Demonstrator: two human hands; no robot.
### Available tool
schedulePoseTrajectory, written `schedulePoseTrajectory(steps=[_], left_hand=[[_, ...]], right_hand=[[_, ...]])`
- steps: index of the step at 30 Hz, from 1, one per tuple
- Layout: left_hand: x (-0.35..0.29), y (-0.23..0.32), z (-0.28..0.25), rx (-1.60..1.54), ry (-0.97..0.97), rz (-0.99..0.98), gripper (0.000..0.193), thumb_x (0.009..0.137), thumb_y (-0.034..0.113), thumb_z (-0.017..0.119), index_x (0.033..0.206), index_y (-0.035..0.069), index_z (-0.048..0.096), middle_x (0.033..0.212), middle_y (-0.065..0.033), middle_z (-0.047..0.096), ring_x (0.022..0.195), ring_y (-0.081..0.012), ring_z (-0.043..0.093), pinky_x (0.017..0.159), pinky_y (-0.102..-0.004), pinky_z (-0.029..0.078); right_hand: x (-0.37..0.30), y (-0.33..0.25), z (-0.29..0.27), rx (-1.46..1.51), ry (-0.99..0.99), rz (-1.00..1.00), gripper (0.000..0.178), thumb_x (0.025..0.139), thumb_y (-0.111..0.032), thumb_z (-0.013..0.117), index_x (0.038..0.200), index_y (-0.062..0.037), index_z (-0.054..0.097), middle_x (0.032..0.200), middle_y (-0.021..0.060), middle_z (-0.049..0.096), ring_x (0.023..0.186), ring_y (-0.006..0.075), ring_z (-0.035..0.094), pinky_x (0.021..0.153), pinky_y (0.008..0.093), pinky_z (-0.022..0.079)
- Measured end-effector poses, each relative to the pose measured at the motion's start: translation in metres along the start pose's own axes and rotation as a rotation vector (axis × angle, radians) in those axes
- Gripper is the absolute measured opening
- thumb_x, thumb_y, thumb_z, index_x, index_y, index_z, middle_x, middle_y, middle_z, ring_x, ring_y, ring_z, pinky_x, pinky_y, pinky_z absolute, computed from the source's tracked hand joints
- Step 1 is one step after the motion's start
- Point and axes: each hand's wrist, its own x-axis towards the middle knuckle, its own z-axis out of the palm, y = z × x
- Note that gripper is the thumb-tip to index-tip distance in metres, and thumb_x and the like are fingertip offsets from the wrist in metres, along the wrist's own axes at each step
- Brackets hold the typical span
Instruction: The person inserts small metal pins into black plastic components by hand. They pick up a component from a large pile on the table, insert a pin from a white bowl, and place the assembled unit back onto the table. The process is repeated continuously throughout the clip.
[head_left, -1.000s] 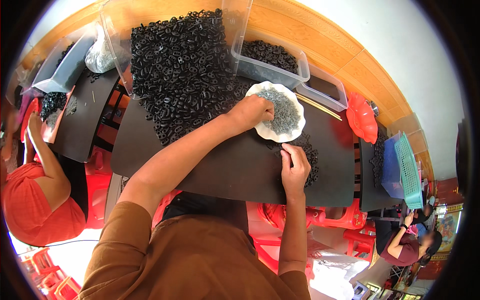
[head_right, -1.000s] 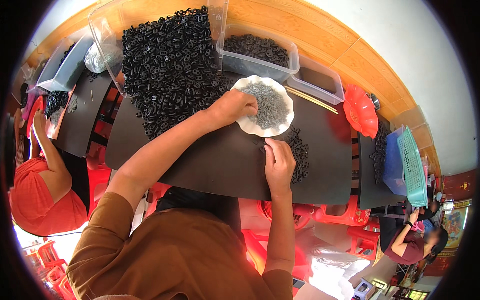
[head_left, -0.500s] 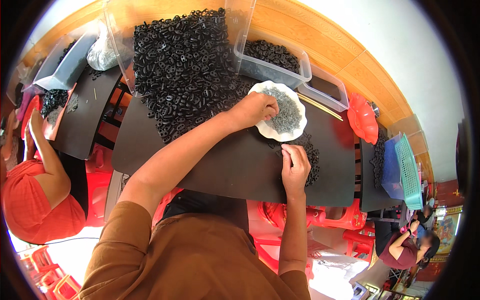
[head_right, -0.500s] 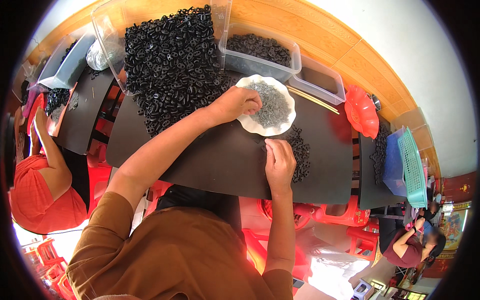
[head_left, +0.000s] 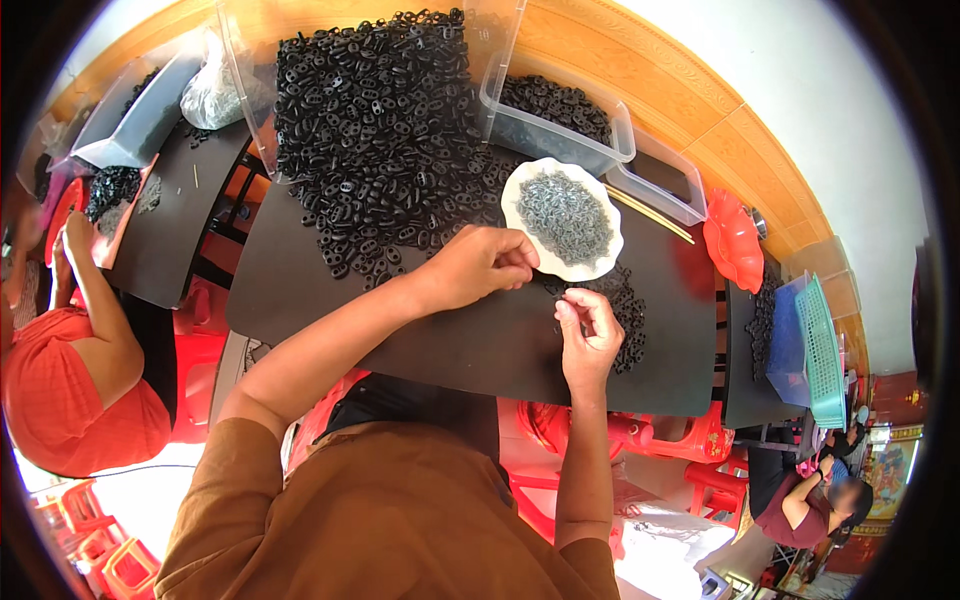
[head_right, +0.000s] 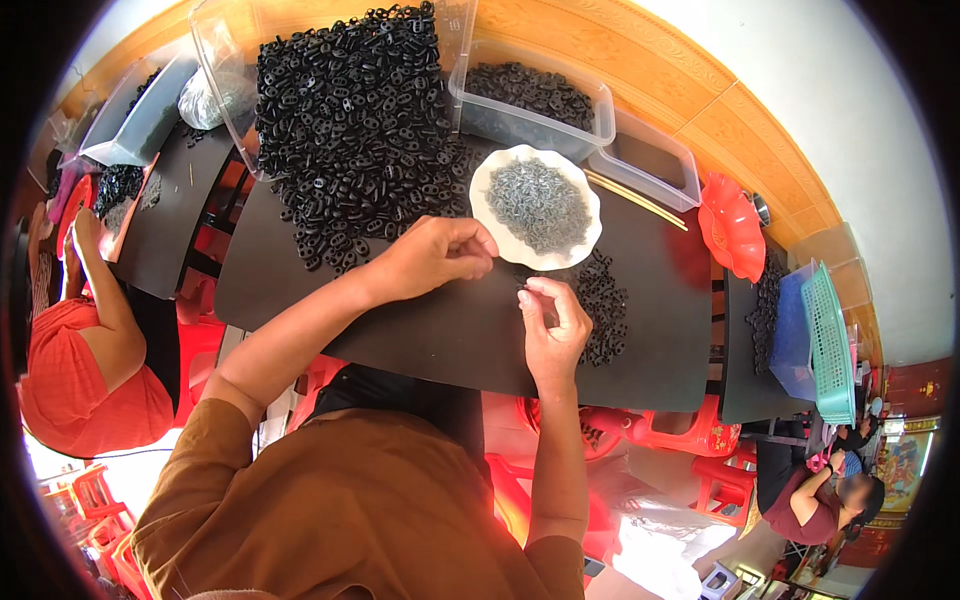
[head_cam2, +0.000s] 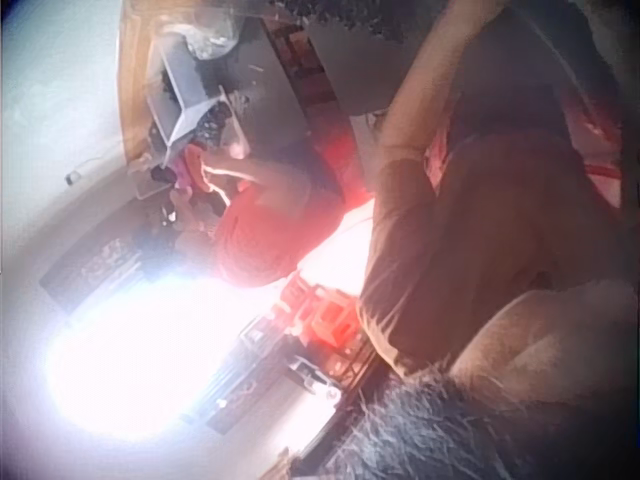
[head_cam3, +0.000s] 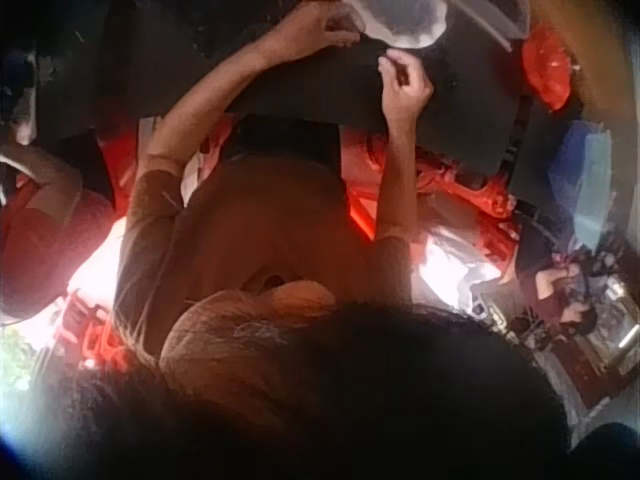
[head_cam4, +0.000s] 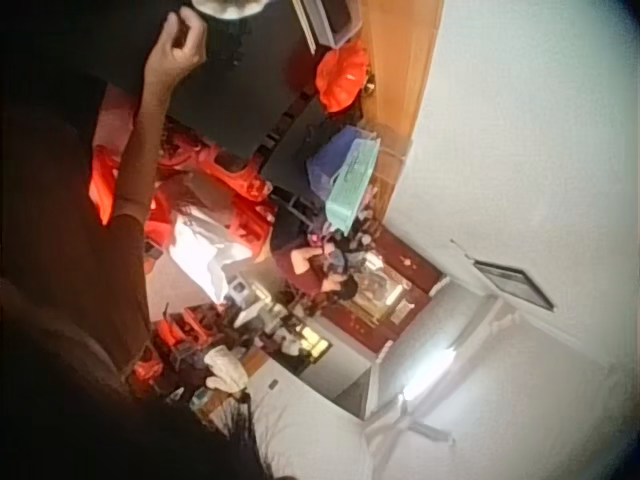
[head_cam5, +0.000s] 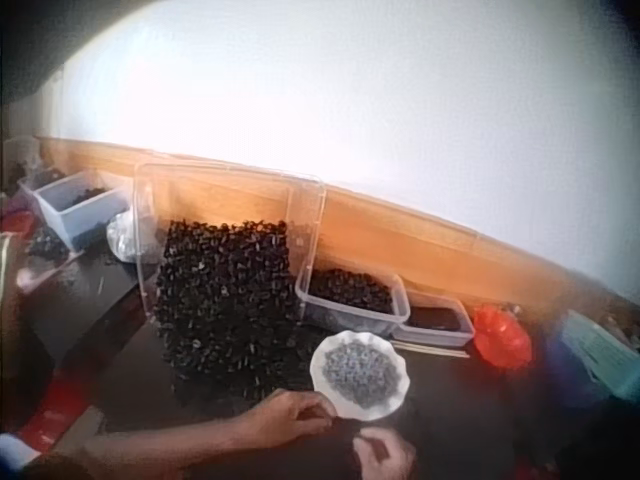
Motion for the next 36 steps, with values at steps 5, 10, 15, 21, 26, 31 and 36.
schedulePoseTrajectory(steps=[5, 10, 15, 21, 26, 31, 36], left_hand=[[-0.03, -0.002, 0.004, -0.051, 0.068, -0.039, 0.007, 0.091, 0.004, 0.07, 0.093, 0.0, 0.065, 0.088, -0.0032, 0.07, 0.082, -0.0078, 0.065, 0.075, -0.0253, 0.053], [-0.042, -0.016, 0.011, -0.229, 0.056, -0.083, 0.008, 0.092, 0.005, 0.07, 0.098, 0.001, 0.069, 0.092, -0.002, 0.072, 0.084, -0.0062, 0.065, 0.078, -0.0237, 0.053], [-0.042, -0.018, 0.012, -0.248, 0.068, -0.105, 0.011, 0.093, 0.006, 0.07, 0.102, 0.0, 0.07, 0.094, -0.0029, 0.073, 0.086, -0.0068, 0.066, 0.078, -0.024, 0.054], [-0.045, -0.016, 0.01, -0.183, 0.064, -0.105, 0.01, 0.092, 0.006, 0.071, 0.1, 0.0, 0.071, 0.092, -0.002, 0.073, 0.086, -0.0064, 0.065, 0.078, -0.0243, 0.053], [-0.046, -0.015, 0.012, -0.289, 0.084, -0.116, 0.009, 0.09, 0.006, 0.072, 0.097, -0.001, 0.072, 0.088, -0.0041, 0.073, 0.081, -0.0073, 0.066, 0.074, -0.0246, 0.054], [-0.047, -0.02, 0.01, -0.369, 0.054, -0.147, 0.009, 0.092, 0.007, 0.07, 0.099, 0.0, 0.071, 0.089, -0.0015, 0.072, 0.082, -0.0063, 0.064, 0.076, -0.0238, 0.053], [-0.048, -0.019, 0.009, -0.239, 0.087, -0.111, 0.011, 0.093, 0.008, 0.07, 0.1, 0.001, 0.072, 0.089, -0.0016, 0.072, 0.083, -0.0066, 0.064, 0.076, -0.0241, 0.053]], right_hand=[[-0.003, -0.005, 0.014, 0.282, -0.077, 0.142, 0.017, 0.089, 0.007, 0.069, 0.105, 0.0017, 0.064, 0.091, 0.0053, 0.067, 0.081, 0.0096, 0.064, 0.073, 0.024, 0.054], [-0.008, -0.011, 0.021, 0.333, -0.129, 0.215, 0.014, 0.091, 0.004, 0.068, 0.105, 0.0014, 0.064, 0.092, 0.0047, 0.066, 0.081, 0.0099, 0.064, 0.071, 0.0245, 0.054], [-0.009, -0.012, 0.027, 0.307, -0.182, 0.209, 0.011, 0.093, 0.002, 0.067, 0.104, 0.0013, 0.066, 0.093, 0.0041, 0.065, 0.08, 0.0106, 0.064, 0.07, 0.0244, 0.054], [-0.007, -0.014, 0.031, 0.279, -0.204, 0.152, 0.013, 0.093, 0.003, 0.068, 0.106, 0.0019, 0.067, 0.093, 0.0042, 0.065, 0.079, 0.0106, 0.064, 0.071, 0.0239, 0.053], [-0.011, -0.019, 0.038, 0.359, -0.176, 0.223, 0.015, 0.092, 0.004, 0.068, 0.106, 0.0018, 0.067, 0.093, 0.0044, 0.067, 0.08, 0.0102, 0.063, 0.072, 0.0238, 0.054], [-0.01, -0.017, 0.038, 0.396, -0.164, 0.205, 0.011, 0.093, 0.003, 0.067, 0.104, 0.002, 0.066, 0.097, 0.0057, 0.065, 0.081, 0.0125, 0.065, 0.073, 0.0254, 0.055], [-0.01, -0.022, 0.036, 0.381, -0.177, 0.233, 0.009, 0.095, 0.003, 0.064, 0.104, 0.0022, 0.064, 0.102, 0.0068, 0.062, 0.086, 0.0152, 0.067, 0.076, 0.0269, 0.056]])
